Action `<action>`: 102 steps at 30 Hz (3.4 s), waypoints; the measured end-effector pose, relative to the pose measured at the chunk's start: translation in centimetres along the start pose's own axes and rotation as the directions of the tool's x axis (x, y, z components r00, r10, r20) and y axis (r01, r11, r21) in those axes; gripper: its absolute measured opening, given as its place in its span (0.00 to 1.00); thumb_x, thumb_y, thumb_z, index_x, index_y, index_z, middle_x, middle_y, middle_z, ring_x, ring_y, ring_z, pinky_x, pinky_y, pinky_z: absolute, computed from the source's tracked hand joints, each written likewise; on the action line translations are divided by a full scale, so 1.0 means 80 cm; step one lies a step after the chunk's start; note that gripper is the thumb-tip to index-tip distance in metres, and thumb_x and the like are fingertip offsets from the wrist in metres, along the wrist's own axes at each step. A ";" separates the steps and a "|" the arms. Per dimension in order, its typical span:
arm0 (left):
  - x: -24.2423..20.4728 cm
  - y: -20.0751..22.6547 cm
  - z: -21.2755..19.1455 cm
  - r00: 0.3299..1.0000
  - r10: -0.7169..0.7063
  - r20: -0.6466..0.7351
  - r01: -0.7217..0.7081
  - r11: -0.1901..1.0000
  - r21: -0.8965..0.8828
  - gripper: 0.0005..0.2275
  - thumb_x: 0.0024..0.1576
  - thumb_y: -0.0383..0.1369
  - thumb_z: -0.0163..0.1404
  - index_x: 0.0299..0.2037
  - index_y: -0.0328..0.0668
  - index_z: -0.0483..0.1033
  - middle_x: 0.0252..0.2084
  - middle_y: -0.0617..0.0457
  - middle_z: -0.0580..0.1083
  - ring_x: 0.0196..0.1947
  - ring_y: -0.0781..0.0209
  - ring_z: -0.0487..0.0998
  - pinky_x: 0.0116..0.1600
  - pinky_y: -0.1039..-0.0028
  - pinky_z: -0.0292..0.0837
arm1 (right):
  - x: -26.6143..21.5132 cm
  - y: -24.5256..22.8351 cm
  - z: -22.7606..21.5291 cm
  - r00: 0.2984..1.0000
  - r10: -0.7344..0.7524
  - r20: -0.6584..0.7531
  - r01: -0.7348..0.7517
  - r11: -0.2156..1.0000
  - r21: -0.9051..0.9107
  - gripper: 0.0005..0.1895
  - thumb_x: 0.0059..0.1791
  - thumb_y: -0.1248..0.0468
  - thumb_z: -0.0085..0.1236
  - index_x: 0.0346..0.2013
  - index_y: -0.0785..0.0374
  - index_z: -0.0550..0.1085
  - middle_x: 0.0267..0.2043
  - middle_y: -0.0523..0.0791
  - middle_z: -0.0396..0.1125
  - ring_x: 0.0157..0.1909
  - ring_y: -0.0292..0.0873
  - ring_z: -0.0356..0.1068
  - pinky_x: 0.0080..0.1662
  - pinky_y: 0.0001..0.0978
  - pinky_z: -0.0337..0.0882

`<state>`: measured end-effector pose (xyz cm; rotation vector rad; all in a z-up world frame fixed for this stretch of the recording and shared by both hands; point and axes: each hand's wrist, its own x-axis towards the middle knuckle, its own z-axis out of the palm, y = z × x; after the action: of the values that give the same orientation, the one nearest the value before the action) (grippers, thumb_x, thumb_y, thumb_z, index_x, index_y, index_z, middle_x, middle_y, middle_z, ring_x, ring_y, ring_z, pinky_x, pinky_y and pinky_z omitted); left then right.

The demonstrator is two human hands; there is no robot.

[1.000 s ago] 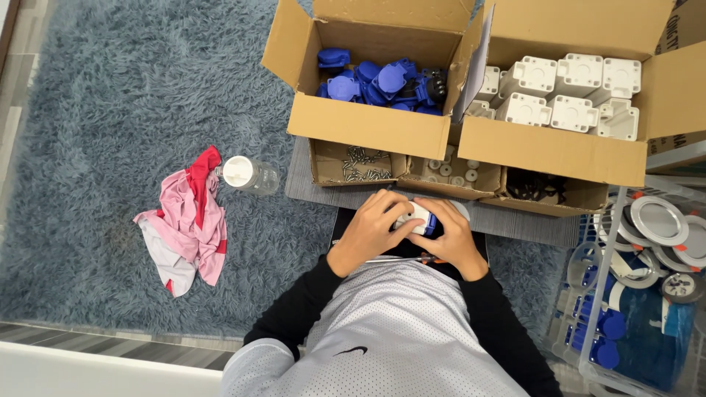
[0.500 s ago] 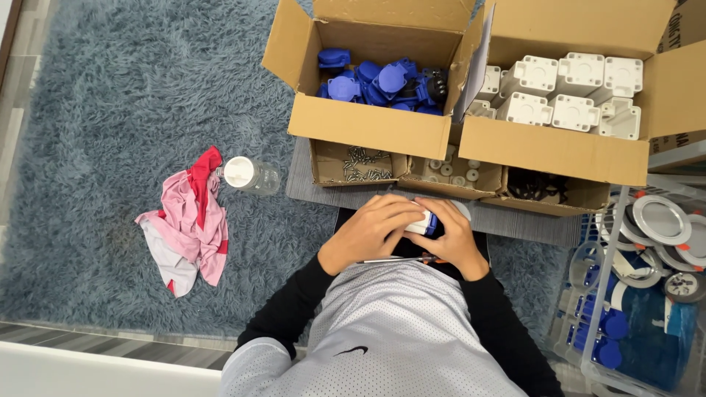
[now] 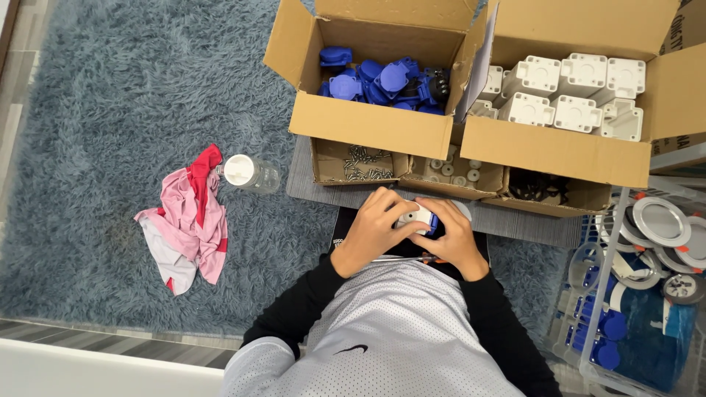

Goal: Assembling plastic hardware components by attaching inserts and tightening screws with a screwdriver

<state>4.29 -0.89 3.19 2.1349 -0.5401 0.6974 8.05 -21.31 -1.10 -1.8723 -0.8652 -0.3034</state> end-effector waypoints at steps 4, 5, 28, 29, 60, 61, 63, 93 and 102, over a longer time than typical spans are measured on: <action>0.001 0.012 0.005 0.997 0.020 0.075 -0.021 1.000 0.011 0.18 0.55 0.43 0.69 0.52 0.47 0.83 0.50 0.53 0.76 0.48 0.52 0.77 0.49 0.65 0.73 | -0.011 0.017 0.004 1.000 -0.009 -0.003 0.009 1.000 0.002 0.32 0.44 0.61 0.78 0.59 0.69 0.78 0.50 0.52 0.78 0.49 0.60 0.78 0.49 0.52 0.78; 0.002 0.018 -0.001 0.997 0.021 0.075 -0.021 1.000 0.011 0.18 0.55 0.43 0.69 0.52 0.47 0.83 0.50 0.53 0.76 0.48 0.52 0.77 0.49 0.65 0.73 | -0.009 0.013 0.004 1.000 -0.010 -0.003 0.010 1.000 0.002 0.32 0.44 0.61 0.78 0.59 0.69 0.78 0.50 0.52 0.78 0.49 0.60 0.78 0.49 0.52 0.78; 0.039 0.035 -0.036 0.977 -0.198 -0.078 0.149 0.896 -0.417 0.09 0.69 0.21 0.51 0.55 0.37 0.81 0.56 0.47 0.79 0.58 0.44 0.83 0.63 0.59 0.79 | 0.009 -0.011 0.001 0.999 0.042 0.007 -0.042 0.999 0.008 0.34 0.42 0.62 0.83 0.59 0.70 0.78 0.52 0.55 0.76 0.50 0.63 0.77 0.51 0.54 0.76; 0.035 0.031 -0.030 0.976 -0.202 -0.078 0.153 0.899 -0.411 0.09 0.69 0.21 0.51 0.55 0.37 0.81 0.56 0.47 0.79 0.58 0.44 0.83 0.63 0.59 0.79 | 0.007 -0.013 0.001 0.999 0.041 0.008 -0.042 0.999 0.015 0.34 0.42 0.62 0.83 0.59 0.70 0.78 0.52 0.55 0.76 0.50 0.63 0.77 0.51 0.54 0.76; 0.084 -0.010 0.012 0.938 0.283 -0.201 -0.257 0.955 0.148 0.06 0.64 0.36 0.62 0.37 0.46 0.83 0.49 0.55 0.82 0.49 0.54 0.81 0.45 0.68 0.68 | -0.001 0.000 0.007 0.999 0.010 -0.033 -0.010 1.000 -0.024 0.35 0.38 0.59 0.85 0.54 0.70 0.78 0.47 0.55 0.77 0.49 0.65 0.78 0.51 0.56 0.77; 0.080 -0.007 0.011 0.936 0.289 -0.201 -0.272 0.956 0.110 0.07 0.64 0.37 0.62 0.37 0.45 0.83 0.50 0.54 0.82 0.50 0.53 0.81 0.45 0.68 0.68 | -0.006 0.004 0.009 0.999 0.006 -0.035 -0.008 0.999 -0.039 0.35 0.38 0.59 0.85 0.54 0.71 0.78 0.47 0.56 0.76 0.49 0.66 0.78 0.51 0.57 0.76; 0.058 -0.004 0.017 0.941 0.286 -0.181 -0.277 0.958 0.077 0.07 0.63 0.37 0.63 0.39 0.44 0.83 0.49 0.53 0.82 0.50 0.52 0.81 0.46 0.67 0.68 | -0.023 0.025 0.011 0.999 -0.007 -0.038 0.005 0.998 -0.059 0.34 0.38 0.59 0.85 0.51 0.71 0.78 0.47 0.57 0.76 0.48 0.66 0.78 0.51 0.56 0.77; -0.038 -0.024 0.030 0.989 0.020 0.146 0.011 0.977 -0.214 0.22 0.65 0.39 0.60 0.68 0.48 0.71 0.64 0.45 0.70 0.63 0.37 0.75 0.64 0.50 0.74 | -0.093 -0.003 -0.109 0.840 0.294 0.456 -0.176 0.943 -0.283 0.19 0.46 0.63 0.73 0.52 0.55 0.84 0.47 0.51 0.75 0.47 0.61 0.76 0.48 0.55 0.76; 0.056 -0.025 -0.049 0.978 0.154 0.142 -0.117 0.963 -0.241 0.24 0.66 0.41 0.60 0.70 0.44 0.70 0.64 0.41 0.68 0.68 0.37 0.71 0.73 0.47 0.69 | -0.079 -0.029 -0.161 0.839 0.374 0.395 -0.486 0.842 0.234 0.16 0.53 0.65 0.62 0.56 0.65 0.81 0.57 0.57 0.78 0.55 0.55 0.81 0.49 0.47 0.80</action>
<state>7.74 2.80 6.96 1.9564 -0.8213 0.5113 4.11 -34.69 2.95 -1.7644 -0.6286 0.4381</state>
